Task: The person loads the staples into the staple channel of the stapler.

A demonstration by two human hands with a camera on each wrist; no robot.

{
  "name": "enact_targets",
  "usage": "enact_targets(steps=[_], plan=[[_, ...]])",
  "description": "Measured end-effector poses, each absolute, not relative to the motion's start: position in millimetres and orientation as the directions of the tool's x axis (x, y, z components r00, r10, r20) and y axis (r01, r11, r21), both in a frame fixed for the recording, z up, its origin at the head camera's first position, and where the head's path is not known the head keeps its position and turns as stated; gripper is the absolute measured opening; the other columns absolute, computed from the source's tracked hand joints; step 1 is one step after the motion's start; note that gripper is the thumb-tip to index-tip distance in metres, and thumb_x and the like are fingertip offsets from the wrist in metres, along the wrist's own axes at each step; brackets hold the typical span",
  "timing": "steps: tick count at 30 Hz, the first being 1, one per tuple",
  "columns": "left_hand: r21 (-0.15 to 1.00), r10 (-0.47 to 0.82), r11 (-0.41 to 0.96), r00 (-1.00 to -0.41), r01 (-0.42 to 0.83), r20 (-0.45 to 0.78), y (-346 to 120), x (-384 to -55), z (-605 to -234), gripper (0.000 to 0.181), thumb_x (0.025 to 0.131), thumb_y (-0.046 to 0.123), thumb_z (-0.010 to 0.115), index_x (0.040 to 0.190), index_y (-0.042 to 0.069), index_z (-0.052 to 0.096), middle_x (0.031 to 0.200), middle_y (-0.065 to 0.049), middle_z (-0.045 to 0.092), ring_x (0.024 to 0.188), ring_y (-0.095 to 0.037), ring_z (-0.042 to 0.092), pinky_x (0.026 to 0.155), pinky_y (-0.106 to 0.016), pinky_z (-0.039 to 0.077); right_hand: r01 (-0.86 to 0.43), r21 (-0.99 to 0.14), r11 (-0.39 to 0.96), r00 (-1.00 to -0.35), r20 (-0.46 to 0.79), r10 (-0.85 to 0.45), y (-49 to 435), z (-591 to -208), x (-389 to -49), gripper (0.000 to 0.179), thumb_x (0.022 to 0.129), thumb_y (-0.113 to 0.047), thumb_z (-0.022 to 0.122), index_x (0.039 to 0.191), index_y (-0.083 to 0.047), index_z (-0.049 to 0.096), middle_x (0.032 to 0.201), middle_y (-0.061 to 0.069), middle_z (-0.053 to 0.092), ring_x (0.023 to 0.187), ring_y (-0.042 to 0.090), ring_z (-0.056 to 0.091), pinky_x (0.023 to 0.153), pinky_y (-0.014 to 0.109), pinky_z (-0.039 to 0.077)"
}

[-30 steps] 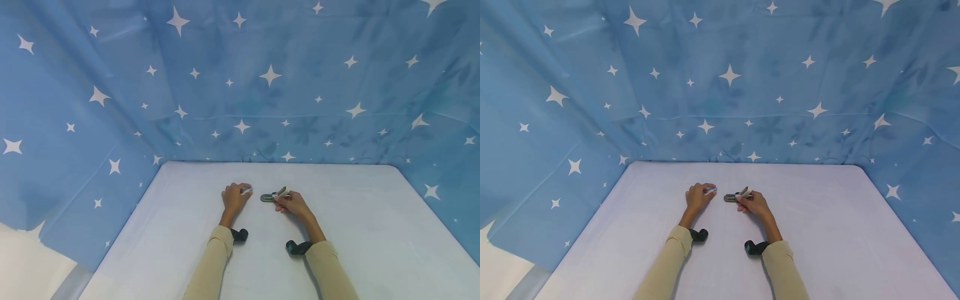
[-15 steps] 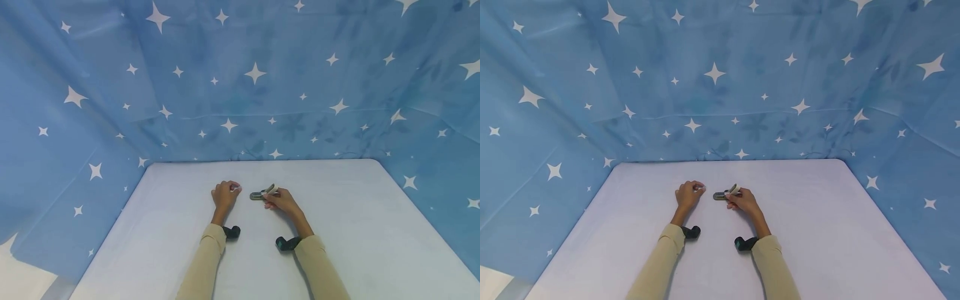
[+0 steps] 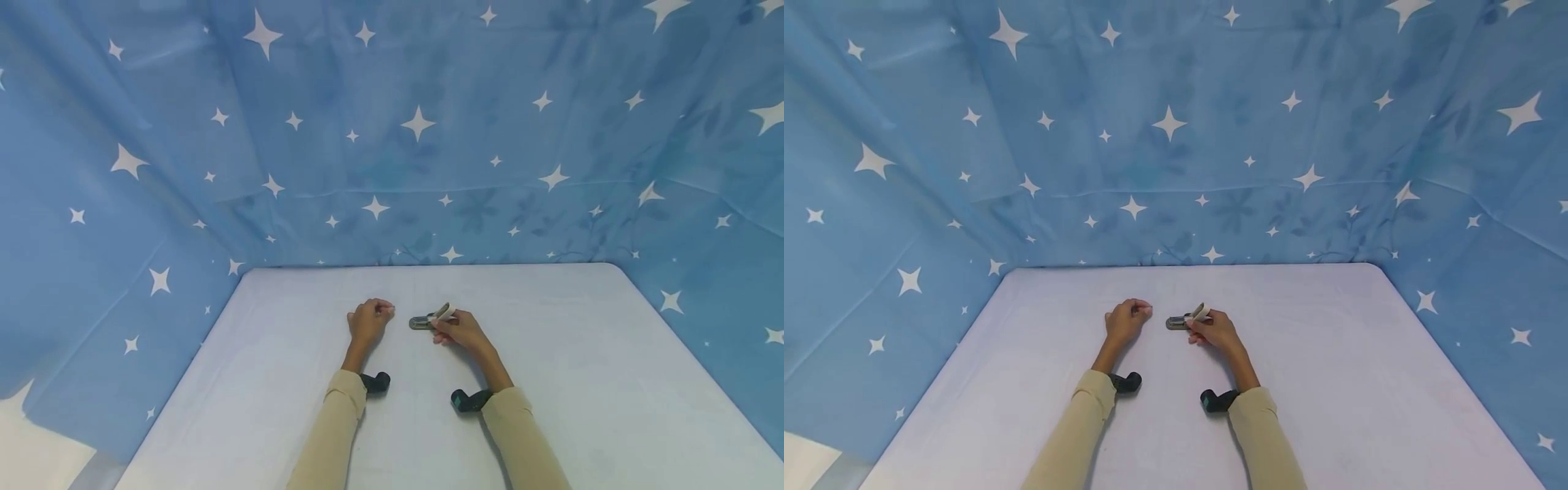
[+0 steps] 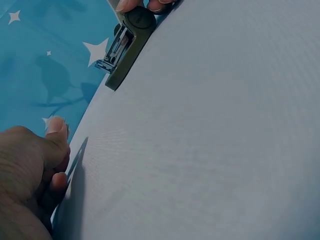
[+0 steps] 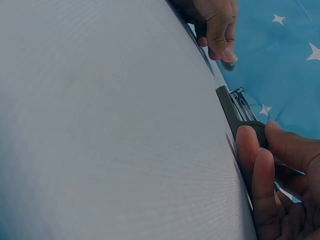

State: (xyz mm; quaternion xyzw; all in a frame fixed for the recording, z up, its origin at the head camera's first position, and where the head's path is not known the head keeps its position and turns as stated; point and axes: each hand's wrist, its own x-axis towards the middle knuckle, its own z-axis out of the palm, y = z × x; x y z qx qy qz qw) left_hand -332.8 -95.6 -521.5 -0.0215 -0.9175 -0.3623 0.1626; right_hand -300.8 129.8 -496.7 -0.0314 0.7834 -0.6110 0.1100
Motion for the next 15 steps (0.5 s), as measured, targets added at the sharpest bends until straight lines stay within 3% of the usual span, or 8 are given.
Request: enact_targets(steps=[8,15], plan=[[0.727,-0.001,0.656,-0.963,0.202,0.268,-91.3,-326.1,-517.7,0.01,0.085,0.033,0.062,0.087,0.023,0.065,0.076,0.012,0.062,0.073,-0.008,0.055,0.075,-0.037,0.027,0.102,-0.966,0.237,-0.971,-0.149,-0.189,130.5,-492.9,-296.6,0.033,0.085,-0.017,0.063,0.108,0.005,0.054,0.077,0.017,0.066,0.063,0.02,0.065,0.053,0.022,0.049],[0.78,0.054,0.588,-0.972,0.215,0.227,-78.4,-322.6,-512.6,0.014,0.085,0.034,0.06,0.091,0.022,0.063,0.086,0.011,0.063,0.084,-0.009,0.057,0.084,-0.043,0.026,0.076,-0.957,0.279,-0.97,-0.136,-0.202,127.9,-472.5,-287.9,0.031,0.086,-0.014,0.06,0.109,0.006,0.053,0.083,0.025,0.064,0.071,0.03,0.065,0.058,0.027,0.05]])
